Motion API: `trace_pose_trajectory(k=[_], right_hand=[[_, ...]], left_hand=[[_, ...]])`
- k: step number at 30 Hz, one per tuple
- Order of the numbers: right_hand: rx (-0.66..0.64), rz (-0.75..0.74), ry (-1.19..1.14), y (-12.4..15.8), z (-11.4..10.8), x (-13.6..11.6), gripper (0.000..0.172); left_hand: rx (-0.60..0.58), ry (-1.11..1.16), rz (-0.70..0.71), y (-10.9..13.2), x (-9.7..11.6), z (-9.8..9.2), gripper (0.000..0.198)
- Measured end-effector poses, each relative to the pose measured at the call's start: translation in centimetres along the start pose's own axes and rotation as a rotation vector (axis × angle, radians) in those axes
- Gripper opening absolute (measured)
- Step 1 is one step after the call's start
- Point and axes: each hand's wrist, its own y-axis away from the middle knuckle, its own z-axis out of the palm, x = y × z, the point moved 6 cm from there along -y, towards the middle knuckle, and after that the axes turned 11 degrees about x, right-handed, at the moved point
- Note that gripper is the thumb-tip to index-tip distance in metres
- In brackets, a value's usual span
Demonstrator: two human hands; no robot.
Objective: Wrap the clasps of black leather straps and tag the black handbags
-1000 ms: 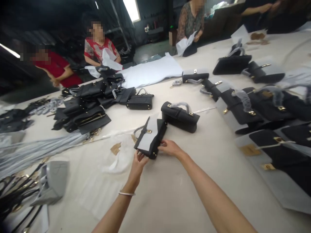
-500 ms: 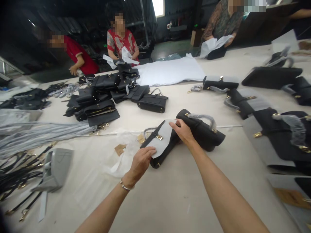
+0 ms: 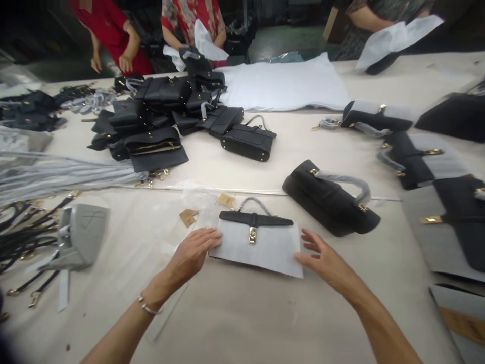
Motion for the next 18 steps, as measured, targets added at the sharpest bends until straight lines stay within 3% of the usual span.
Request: trace_pose_trajectory(k=[2,5,7,9,11,14,15,18], right_hand=[[0.150,-0.146,0.131,-0.1,-2.1,-2.9,0.092],[0.333,-0.483,0.238,1.2,-3.6,-11.0,0.074],[0.357,-0.696,0.258,2.8,-2.4,-15.8,0.068],[0.370,-0.855,0.300,4.1,0.1,-17.6,0.065],[0.385,-0.922,0.372,4.5,3.2,-16.0,0.065],[0.338,-0.835,0.447,2.9,7.2,-9.5,0.059],[0.230,-0.774,0.492,2.0,8.4,-7.1,0.058],[0.141,-0.614,0.391,0.0,8.8,-2.9,0.061]], left_hand=[[0.094,-0.052,-0.042,-1.9,1.1,-1.5,0.035],[0.300,-0.073,-0.062,-5.9,4.8,-3.9,0.034],[0.318,-0.073,-0.037,-8.1,7.5,-3.9,0.036],[0.205,-0.087,-0.017,-9.2,8.9,-2.0,0.049],[0.057,-0.105,-0.042,-8.5,8.1,1.0,0.067],[-0.095,-0.125,-0.156,-5.7,4.4,5.2,0.075],[-0.123,-0.126,-0.192,-4.8,3.2,6.2,0.075],[-0.156,-0.089,-0.259,-3.3,1.0,7.5,0.067]])
